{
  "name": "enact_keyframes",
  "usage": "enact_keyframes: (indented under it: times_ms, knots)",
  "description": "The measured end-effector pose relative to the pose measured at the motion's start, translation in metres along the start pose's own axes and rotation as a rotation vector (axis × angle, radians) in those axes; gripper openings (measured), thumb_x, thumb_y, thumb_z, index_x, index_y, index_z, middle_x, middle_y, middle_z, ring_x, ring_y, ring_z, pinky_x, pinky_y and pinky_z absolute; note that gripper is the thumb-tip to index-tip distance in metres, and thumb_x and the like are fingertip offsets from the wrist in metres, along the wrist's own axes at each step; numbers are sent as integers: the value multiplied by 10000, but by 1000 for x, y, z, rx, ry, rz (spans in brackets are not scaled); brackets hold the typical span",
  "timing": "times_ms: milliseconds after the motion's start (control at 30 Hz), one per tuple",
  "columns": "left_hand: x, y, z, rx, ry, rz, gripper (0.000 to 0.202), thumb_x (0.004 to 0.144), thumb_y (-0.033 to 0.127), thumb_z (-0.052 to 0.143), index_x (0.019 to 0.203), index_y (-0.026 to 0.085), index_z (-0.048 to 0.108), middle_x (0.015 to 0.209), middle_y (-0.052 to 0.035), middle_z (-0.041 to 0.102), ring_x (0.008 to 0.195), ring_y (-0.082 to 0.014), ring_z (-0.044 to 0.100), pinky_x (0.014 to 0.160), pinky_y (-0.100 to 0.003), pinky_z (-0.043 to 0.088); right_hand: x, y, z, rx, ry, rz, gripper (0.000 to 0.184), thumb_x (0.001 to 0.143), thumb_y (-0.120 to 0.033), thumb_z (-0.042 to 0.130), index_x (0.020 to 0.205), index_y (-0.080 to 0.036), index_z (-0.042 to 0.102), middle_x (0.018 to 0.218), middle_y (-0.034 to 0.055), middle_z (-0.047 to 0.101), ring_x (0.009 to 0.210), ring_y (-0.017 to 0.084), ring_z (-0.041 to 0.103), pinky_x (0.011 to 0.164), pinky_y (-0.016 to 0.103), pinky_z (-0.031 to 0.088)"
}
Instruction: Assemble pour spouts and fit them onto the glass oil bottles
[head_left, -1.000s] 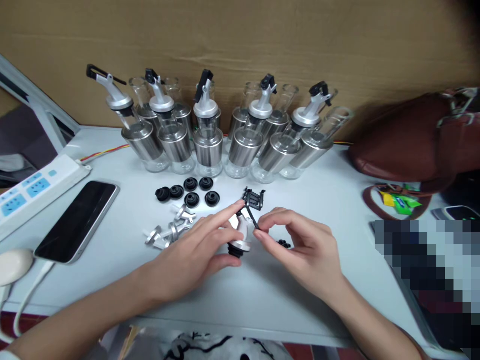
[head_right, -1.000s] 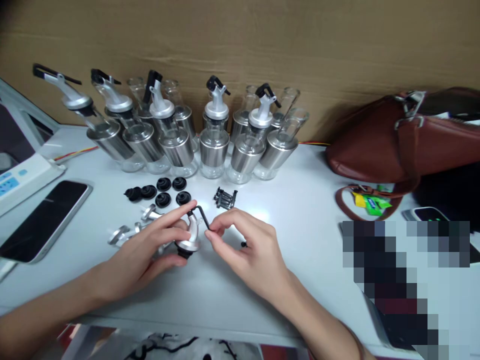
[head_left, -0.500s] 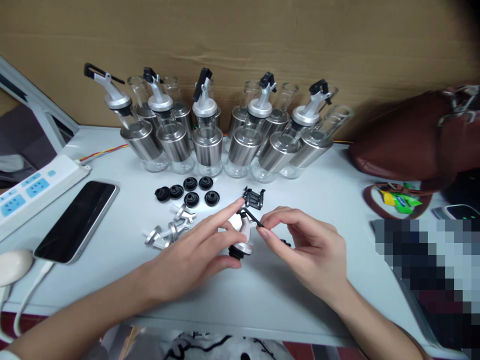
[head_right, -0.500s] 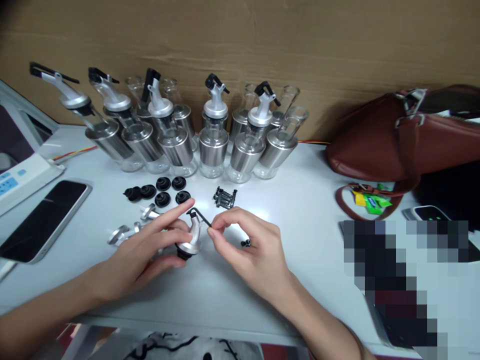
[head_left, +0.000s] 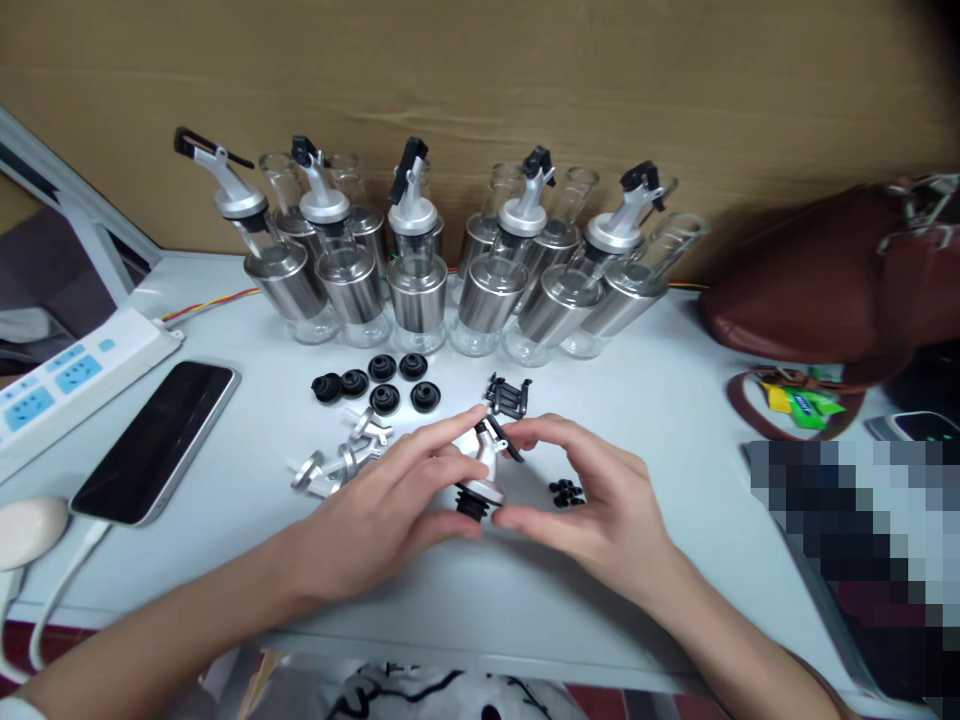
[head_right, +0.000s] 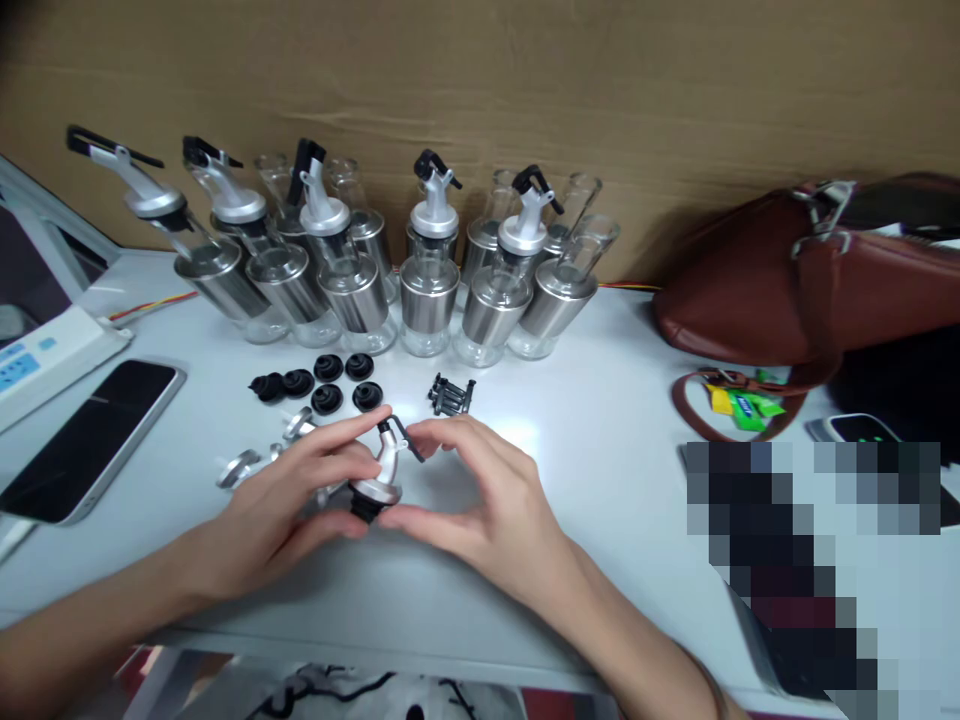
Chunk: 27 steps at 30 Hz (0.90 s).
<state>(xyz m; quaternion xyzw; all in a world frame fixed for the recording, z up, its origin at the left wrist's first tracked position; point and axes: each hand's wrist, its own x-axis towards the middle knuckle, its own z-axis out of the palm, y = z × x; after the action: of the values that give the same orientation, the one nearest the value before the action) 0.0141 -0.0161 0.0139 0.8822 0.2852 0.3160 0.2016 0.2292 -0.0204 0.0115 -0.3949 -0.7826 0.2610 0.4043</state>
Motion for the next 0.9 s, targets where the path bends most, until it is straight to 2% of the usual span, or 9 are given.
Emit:
enact_keyframes:
  times_ms: [100, 167, 333, 467, 567, 733, 800, 900]
  knots:
    - [0, 1, -1, -8, -5, -5, 172, 967, 252, 435, 1116, 169, 454, 1329, -193, 499, 1057, -169, 642, 897, -312, 553, 2, 2, 1, -142, -23, -84, 437, 833, -522, 612, 1070, -164, 533, 871, 71, 660, 773, 195, 623, 690, 314, 497]
    - [0, 1, -2, -12, -12, -7, 162, 962, 243, 445, 1102, 162, 464, 1321, -194, 504, 1034, -160, 649, 894, -297, 552, 3, 2, 2, -239, -57, -135, 440, 861, -559, 541, 983, -137, 545, 808, 87, 653, 712, 205, 603, 640, 333, 476]
    - [1, 2, -2, -53, 1, -18, 161, 958, 251, 458, 1087, 156, 478, 1268, -175, 533, 911, -116, 676, 885, -254, 543, 6, 1, 3, -309, -139, -174, 465, 928, -559, 379, 795, -143, 538, 652, 51, 578, 599, 170, 512, 557, 292, 411]
    - [0, 0, 0, -66, 24, -17, 178, 943, 273, 493, 1088, 171, 478, 1229, -159, 558, 1025, -170, 655, 859, -283, 557, 7, 0, 3, -316, -182, -156, 478, 969, -511, 303, 719, -165, 519, 633, 35, 531, 587, 157, 464, 561, 275, 392]
    - [-1, -2, 0, -68, 21, -22, 191, 930, 277, 517, 1091, 180, 483, 1187, -142, 586, 1093, -202, 630, 875, -320, 557, 7, 1, 3, -340, -210, -169, 497, 976, -502, 275, 741, -152, 539, 649, 50, 545, 600, 167, 471, 573, 285, 401]
    - [-2, -3, 1, -89, 41, -24, 220, 917, 276, 543, 1106, 179, 488, 1124, -124, 606, 1196, -220, 566, 906, -323, 545, 7, 1, 2, -348, -209, -184, 482, 998, -452, 254, 773, -147, 552, 659, 60, 564, 599, 174, 478, 574, 296, 414]
    - [-2, -3, 2, -101, 53, -31, 232, 912, 275, 553, 1113, 180, 489, 1177, -137, 579, 1139, -215, 601, 884, -323, 553, 6, 1, 3, -345, -211, -182, 470, 1003, -429, 249, 788, -144, 553, 670, 67, 575, 604, 179, 488, 574, 302, 422]
    - [-1, -2, 1, -102, 66, -42, 231, 912, 283, 553, 1108, 179, 489, 1265, -166, 515, 919, -156, 672, 830, -311, 570, 5, 2, 4, -331, -219, -174, 442, 1006, -403, 258, 838, -128, 560, 718, 91, 607, 636, 196, 522, 585, 321, 444]
